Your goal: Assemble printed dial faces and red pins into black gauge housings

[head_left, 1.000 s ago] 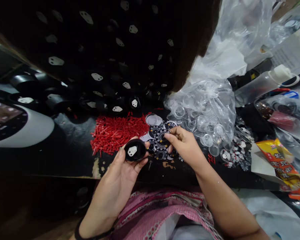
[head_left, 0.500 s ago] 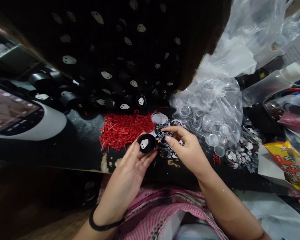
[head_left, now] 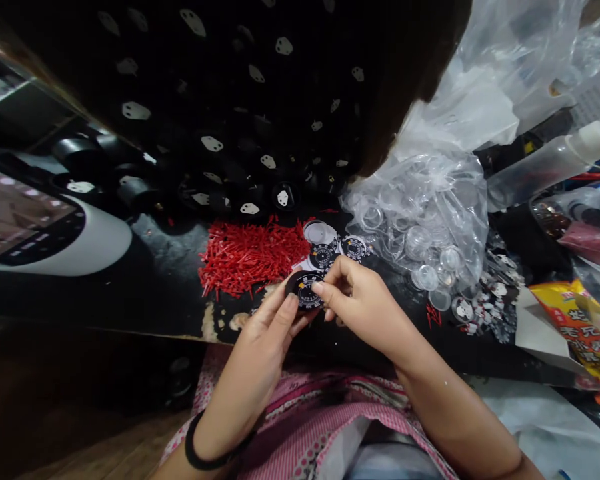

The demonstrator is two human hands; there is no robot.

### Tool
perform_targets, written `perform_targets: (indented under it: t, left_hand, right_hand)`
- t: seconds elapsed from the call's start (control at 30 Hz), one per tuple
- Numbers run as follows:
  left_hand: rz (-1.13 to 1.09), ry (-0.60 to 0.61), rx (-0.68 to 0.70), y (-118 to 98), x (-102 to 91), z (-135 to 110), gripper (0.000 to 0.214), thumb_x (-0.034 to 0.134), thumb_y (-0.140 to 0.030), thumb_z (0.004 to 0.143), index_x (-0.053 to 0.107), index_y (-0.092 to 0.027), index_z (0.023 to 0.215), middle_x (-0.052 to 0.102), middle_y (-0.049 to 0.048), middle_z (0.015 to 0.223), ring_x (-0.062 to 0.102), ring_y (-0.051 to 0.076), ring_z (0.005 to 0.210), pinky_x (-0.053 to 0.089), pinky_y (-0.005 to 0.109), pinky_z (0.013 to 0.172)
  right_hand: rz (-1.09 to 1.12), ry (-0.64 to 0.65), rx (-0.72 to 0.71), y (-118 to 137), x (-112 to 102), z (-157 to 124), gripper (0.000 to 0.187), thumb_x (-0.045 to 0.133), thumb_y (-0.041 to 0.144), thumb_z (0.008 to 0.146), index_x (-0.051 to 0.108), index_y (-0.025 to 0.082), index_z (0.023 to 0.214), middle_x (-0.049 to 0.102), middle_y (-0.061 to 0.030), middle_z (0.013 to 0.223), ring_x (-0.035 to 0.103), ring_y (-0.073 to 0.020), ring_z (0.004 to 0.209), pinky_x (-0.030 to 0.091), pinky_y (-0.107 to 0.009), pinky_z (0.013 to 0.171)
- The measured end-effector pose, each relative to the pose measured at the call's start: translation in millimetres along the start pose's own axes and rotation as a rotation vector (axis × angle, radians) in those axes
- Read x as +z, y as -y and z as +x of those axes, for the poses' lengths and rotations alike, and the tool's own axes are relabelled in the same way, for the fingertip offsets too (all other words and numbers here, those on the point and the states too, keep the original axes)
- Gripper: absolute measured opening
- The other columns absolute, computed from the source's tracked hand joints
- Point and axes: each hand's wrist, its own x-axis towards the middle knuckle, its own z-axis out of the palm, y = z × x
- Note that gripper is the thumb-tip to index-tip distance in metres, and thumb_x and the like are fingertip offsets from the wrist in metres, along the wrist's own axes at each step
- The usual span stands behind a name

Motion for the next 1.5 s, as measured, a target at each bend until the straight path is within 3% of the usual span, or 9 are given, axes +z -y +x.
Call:
perform_targets:
  t: [0.3,0.53,0.6,0.7,0.83,1.03,1.17,1.33,1.5]
  left_hand:
    - [0.121,0.058,0.024,10.0,-12.7,1.3,0.039,0.074,-0.039,0.082,0.068,-0.031,0.12,0.068,0.0015,0.129,0.059,0.025,0.125,0.05,0.035,0.104]
    - [0.19,-0.042,0.026,17.1,-37.1,-7.7,0.04,0.078,-0.035,0.077,0.069,-0.024,0.114,0.072,0.0045,0.119,0.065,0.026,0.117,0.048,0.04,0.106]
    - [0.198,-0.148,0.073,13.2,-45.6,-11.6,0.04,0.077,-0.034,0.078,0.068,-0.025,0.115,0.073,0.0037,0.117,0.066,0.025,0.115,0.047,0.041,0.107]
    - [0.06,-0.284,0.145,4.7,-48.2,-15.6,0.037,0.075,-0.031,0.079,0.067,-0.025,0.115,0.073,0.0033,0.114,0.067,0.025,0.112,0.048,0.042,0.106]
    - [-0.116,-0.275,0.14,-6.2,-37.0,-17.3,0.028,0.069,-0.028,0.085,0.067,-0.023,0.113,0.073,0.005,0.119,0.064,0.025,0.118,0.047,0.045,0.108]
    - [-0.29,-0.133,-0.013,-8.5,-28.4,-12.9,0.026,0.059,-0.032,0.092,0.062,-0.03,0.118,0.07,0.0023,0.126,0.064,0.024,0.119,0.05,0.046,0.103]
    - [-0.363,-0.076,-0.121,-5.4,-24.9,-8.3,0.024,0.06,-0.032,0.092,0.065,-0.024,0.113,0.068,0.0064,0.13,0.065,0.026,0.116,0.053,0.047,0.099]
    - [-0.351,-0.108,0.067,-7.4,-17.7,-9.9,0.018,0.066,-0.023,0.088,0.069,-0.022,0.106,0.074,0.0054,0.111,0.068,0.022,0.11,0.051,0.04,0.102]
    - [-0.266,-0.012,0.155,-15.6,-18.5,-7.5,0.021,0.061,-0.024,0.092,0.069,-0.019,0.111,0.072,0.0084,0.117,0.064,0.024,0.117,0.046,0.04,0.106]
  right_hand:
    - [-0.222,-0.043,-0.06,-0.1,-1.1,-4.3,0.017,0.065,0.029,0.085,0.051,0.021,0.081,0.057,0.0036,0.075,0.052,-0.012,0.066,0.038,-0.025,0.06]
    - [-0.19,0.102,-0.173,-3.6,13.8,-11.2,0.017,0.055,0.011,0.088,0.057,0.019,0.103,0.067,-0.002,0.099,0.062,-0.0126,0.084,0.046,-0.025,0.075]
    - [-0.319,0.119,-0.248,-1.3,20.4,-1.3,0.011,0.055,0.015,0.091,0.062,0.019,0.098,0.07,-0.0024,0.099,0.063,-0.0154,0.09,0.046,-0.029,0.083]
    - [-0.734,0.011,-0.307,2.2,34.7,18.8,0.016,0.052,0.022,0.095,0.065,0.016,0.088,0.072,-0.0076,0.093,0.063,-0.0254,0.093,0.042,-0.042,0.087]
    - [-1.008,-0.054,-0.338,5.1,49.5,34.9,0.019,0.05,0.023,0.094,0.064,0.011,0.093,0.07,-0.0153,0.093,0.063,-0.0314,0.093,0.04,-0.047,0.085]
    - [-0.808,0.043,-0.254,4.0,38.6,27.0,0.019,0.054,0.027,0.094,0.062,0.016,0.08,0.07,-0.0069,0.083,0.062,-0.022,0.081,0.035,-0.037,0.081]
    - [-0.598,0.026,-0.235,0.4,30.7,18.5,0.015,0.06,0.023,0.09,0.06,0.018,0.077,0.068,-0.0006,0.081,0.059,-0.017,0.079,0.033,-0.032,0.078]
    - [-0.553,-0.051,-0.366,-7.4,29.6,9.2,0.009,0.059,0.022,0.092,0.062,0.018,0.084,0.067,-0.0047,0.087,0.06,-0.0221,0.086,0.034,-0.035,0.079]
    - [-0.549,-0.128,-0.485,-20.1,31.0,15.9,0.014,0.052,0.027,0.095,0.063,0.021,0.087,0.065,-0.0039,0.083,0.059,-0.0223,0.078,0.036,-0.036,0.075]
